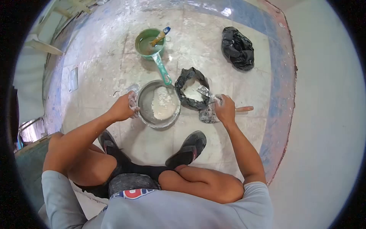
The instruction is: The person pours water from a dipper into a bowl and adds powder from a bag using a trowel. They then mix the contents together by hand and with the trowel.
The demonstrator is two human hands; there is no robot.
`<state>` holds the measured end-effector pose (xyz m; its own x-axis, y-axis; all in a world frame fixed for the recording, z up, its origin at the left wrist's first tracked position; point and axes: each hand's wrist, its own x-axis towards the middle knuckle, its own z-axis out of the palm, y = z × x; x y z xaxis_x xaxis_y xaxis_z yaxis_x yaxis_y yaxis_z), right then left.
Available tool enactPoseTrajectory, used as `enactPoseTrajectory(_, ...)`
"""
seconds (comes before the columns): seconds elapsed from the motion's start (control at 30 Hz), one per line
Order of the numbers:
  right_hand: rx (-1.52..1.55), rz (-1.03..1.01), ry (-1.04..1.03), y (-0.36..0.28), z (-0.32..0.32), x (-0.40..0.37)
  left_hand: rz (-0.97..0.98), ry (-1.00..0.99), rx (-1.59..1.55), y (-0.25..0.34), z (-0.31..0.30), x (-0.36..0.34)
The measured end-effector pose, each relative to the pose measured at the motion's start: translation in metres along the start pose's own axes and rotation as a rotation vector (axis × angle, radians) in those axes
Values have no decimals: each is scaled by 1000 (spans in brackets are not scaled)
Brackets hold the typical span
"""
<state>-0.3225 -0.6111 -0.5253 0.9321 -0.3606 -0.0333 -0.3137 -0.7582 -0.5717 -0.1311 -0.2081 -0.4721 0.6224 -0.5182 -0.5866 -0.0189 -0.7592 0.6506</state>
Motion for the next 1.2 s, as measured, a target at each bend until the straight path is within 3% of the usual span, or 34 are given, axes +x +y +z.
enactPoseTrajectory(0.1,-72,27,103,3,9,6,-105,-72,-183,3,-1,-3)
enactPoseTrajectory(0.13,-65,31,116,4,12,9,194,104,205,-1,0,-5)
enactPoseTrajectory(0.2,27,-4,81,7,17,13,-116,-64,-216,4,0,-4)
enactPoseTrajectory(0.33,91,-30,29,6,24,25,-148,-60,-226,7,-1,-4)
enactPoseTrajectory(0.77,186,-120,21,6,45,50,-139,-84,-209,1,0,-2)
enactPoseTrajectory(0.83,183,-118,14,1,36,46,-179,-94,-303,7,-1,-3)
enactPoseTrajectory(1.0,224,-89,-20,-1,22,32,-56,-57,-151,-11,3,2)
enactPoseTrajectory(1.03,225,-97,-21,-3,18,30,-78,-47,-87,15,-5,-7)
enactPoseTrajectory(1.1,201,-114,-42,-10,9,25,-98,-45,-105,4,-1,-2)
enactPoseTrajectory(1.13,182,-131,-57,-16,2,22,24,-2,-24,-11,3,5)
enactPoseTrajectory(1.2,206,-148,-97,-29,-6,16,-54,-36,-117,-15,5,5)
